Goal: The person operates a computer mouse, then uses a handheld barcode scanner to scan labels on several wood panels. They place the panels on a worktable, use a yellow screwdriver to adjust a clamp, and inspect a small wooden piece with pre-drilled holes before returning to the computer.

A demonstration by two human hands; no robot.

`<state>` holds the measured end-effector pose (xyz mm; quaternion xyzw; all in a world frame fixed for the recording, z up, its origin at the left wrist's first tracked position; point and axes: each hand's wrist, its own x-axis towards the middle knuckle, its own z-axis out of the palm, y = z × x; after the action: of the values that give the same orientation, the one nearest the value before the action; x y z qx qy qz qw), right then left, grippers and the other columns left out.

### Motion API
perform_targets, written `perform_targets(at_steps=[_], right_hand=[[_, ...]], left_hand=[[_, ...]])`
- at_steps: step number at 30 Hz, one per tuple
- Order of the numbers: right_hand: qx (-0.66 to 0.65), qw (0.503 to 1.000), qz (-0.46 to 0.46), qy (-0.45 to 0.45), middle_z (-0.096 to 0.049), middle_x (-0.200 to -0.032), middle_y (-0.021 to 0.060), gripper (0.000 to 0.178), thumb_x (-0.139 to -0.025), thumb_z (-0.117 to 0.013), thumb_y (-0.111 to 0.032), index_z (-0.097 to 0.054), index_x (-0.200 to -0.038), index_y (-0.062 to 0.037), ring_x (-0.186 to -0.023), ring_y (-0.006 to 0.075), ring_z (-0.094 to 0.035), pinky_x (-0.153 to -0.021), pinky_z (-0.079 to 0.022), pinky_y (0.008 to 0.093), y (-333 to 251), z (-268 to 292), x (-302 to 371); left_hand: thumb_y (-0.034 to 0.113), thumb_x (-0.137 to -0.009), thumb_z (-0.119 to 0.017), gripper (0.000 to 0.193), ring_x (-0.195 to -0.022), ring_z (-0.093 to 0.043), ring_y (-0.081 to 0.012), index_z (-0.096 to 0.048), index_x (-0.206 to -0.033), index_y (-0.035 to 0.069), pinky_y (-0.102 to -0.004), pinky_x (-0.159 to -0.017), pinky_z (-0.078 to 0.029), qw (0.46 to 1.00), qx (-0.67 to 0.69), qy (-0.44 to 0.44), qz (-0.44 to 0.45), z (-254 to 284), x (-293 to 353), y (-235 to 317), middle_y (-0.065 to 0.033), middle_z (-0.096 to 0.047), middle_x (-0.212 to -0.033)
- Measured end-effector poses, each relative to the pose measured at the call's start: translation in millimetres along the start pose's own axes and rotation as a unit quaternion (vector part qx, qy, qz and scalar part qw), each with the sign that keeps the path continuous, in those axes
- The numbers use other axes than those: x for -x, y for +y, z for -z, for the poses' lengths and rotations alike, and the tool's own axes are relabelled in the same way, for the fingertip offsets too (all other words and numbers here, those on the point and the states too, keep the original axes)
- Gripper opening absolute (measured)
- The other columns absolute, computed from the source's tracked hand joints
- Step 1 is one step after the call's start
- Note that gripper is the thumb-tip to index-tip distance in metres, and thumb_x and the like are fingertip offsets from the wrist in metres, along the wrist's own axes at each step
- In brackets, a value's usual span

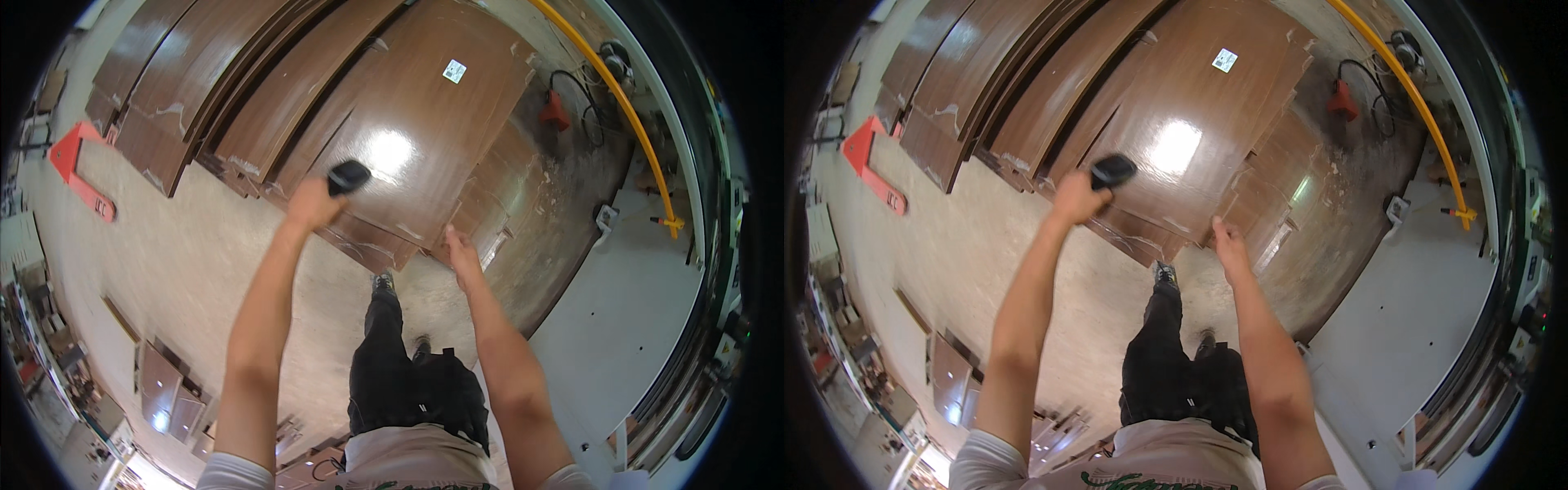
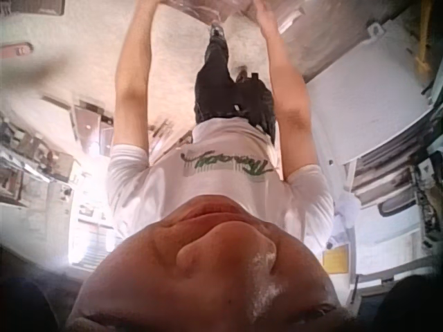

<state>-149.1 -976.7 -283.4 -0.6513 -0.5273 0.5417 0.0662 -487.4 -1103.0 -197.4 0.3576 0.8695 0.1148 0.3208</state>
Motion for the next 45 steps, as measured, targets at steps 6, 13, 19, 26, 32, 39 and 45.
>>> perform_targets(at_steps=[6, 13, 19, 26, 32, 39, 45], right_hand=[[0.096, 0.979, -0.119, 0.132, -0.073, -0.100, 0.0311, 0.092, -0.098, -0.049, -0.072, -0.071, -0.107, 0.0166, -0.099, 0.0365, -0.071, -0.088, -0.053, 0.0425, -11.9, 72.9, -34.6], [0.148, 0.983, -0.021, 0.104, -0.070, -0.081, 0.0315, 0.086, -0.099, -0.050, -0.068, -0.072, -0.096, 0.0143, -0.081, 0.0370, -0.071, -0.077, -0.053, 0.0452, 21.6, 250.8, 53.2], [0.246, 0.958, 0.001, 0.150, -0.063, -0.070, 0.0316, 0.075, -0.099, -0.057, -0.059, -0.068, -0.081, 0.0125, -0.069, 0.0420, -0.067, -0.068, -0.050, 0.0481, 30.8, 396.2, 95.3], [0.380, 0.877, 0.227, 0.187, -0.057, -0.070, 0.0326, 0.063, -0.096, -0.065, -0.048, -0.059, -0.073, 0.0106, -0.065, 0.0502, -0.057, -0.063, -0.045, 0.0517, -18.7, 605.9, 60.2], [0.309, 0.893, 0.226, 0.238, -0.052, -0.064, 0.0285, 0.055, -0.094, -0.068, -0.041, -0.055, -0.073, 0.0083, -0.055, 0.0416, -0.047, -0.056, -0.040, 0.0483, -15.6, 779.6, 84.5], [0.146, 0.925, 0.189, 0.294, -0.051, -0.066, 0.0292, 0.063, -0.097, -0.061, -0.050, -0.057, -0.076, 0.0091, -0.058, 0.0337, -0.039, -0.060, -0.040, 0.0489, 11.0, 824.7, 12.8], [0.100, 0.944, 0.150, 0.276, -0.061, -0.068, 0.0242, 0.063, -0.098, -0.061, -0.051, -0.063, -0.079, 0.0089, -0.060, 0.0290, -0.050, -0.063, -0.046, 0.0436, -7.3, 850.3, -111.0]], left_hand=[[0.033, -0.075, -0.080, 0.045, -0.080, -0.074, -0.0393, -0.072, -0.089, -0.010, -0.0469, -0.074, -0.058, 0.984, 0.153, -0.079, -0.038, -75.1, 70.0, 78.7, -0.0297, -0.071, -0.082], [0.037, -0.075, -0.084, 0.038, -0.056, -0.058, -0.0193, -0.072, -0.086, 0.003, -0.0337, -0.048, -0.042, 0.883, 0.365, -0.295, -0.017, -101.4, 101.3, 151.0, -0.0032, -0.064, -0.071], [0.042, -0.088, -0.071, 0.036, -0.046, -0.050, -0.0096, -0.070, -0.099, 0.008, -0.0265, -0.041, -0.038, 0.770, 0.597, -0.212, 0.077, -132.5, 43.1, 245.4, 0.0019, -0.055, -0.065], [0.033, -0.090, -0.067, 0.028, -0.040, -0.049, -0.0100, -0.067, -0.091, 0.004, -0.0245, -0.035, -0.035, 0.739, 0.664, -0.038, 0.105, -197.4, 81.6, 416.0, 0.0004, -0.057, -0.061], [0.026, -0.084, -0.069, 0.031, -0.053, -0.057, -0.0104, -0.066, -0.102, 0.001, -0.0239, -0.039, -0.042, 0.716, 0.697, -0.022, -0.037, -195.3, 143.3, 579.2, -0.0058, -0.066, -0.082], [0.038, -0.086, -0.068, 0.034, -0.061, -0.061, -0.0132, -0.069, -0.094, 0.004, -0.0273, -0.055, -0.051, 0.782, 0.606, -0.096, -0.108, -162.5, 70.2, 720.2, -0.0035, -0.065, -0.080], [0.041, -0.089, -0.068, 0.038, -0.044, -0.052, -0.0095, -0.069, -0.088, 0.003, -0.0230, -0.038, -0.035, 0.807, 0.554, -0.175, -0.108, -183.0, 26.1, 773.0, -0.0008, -0.061, -0.065]])
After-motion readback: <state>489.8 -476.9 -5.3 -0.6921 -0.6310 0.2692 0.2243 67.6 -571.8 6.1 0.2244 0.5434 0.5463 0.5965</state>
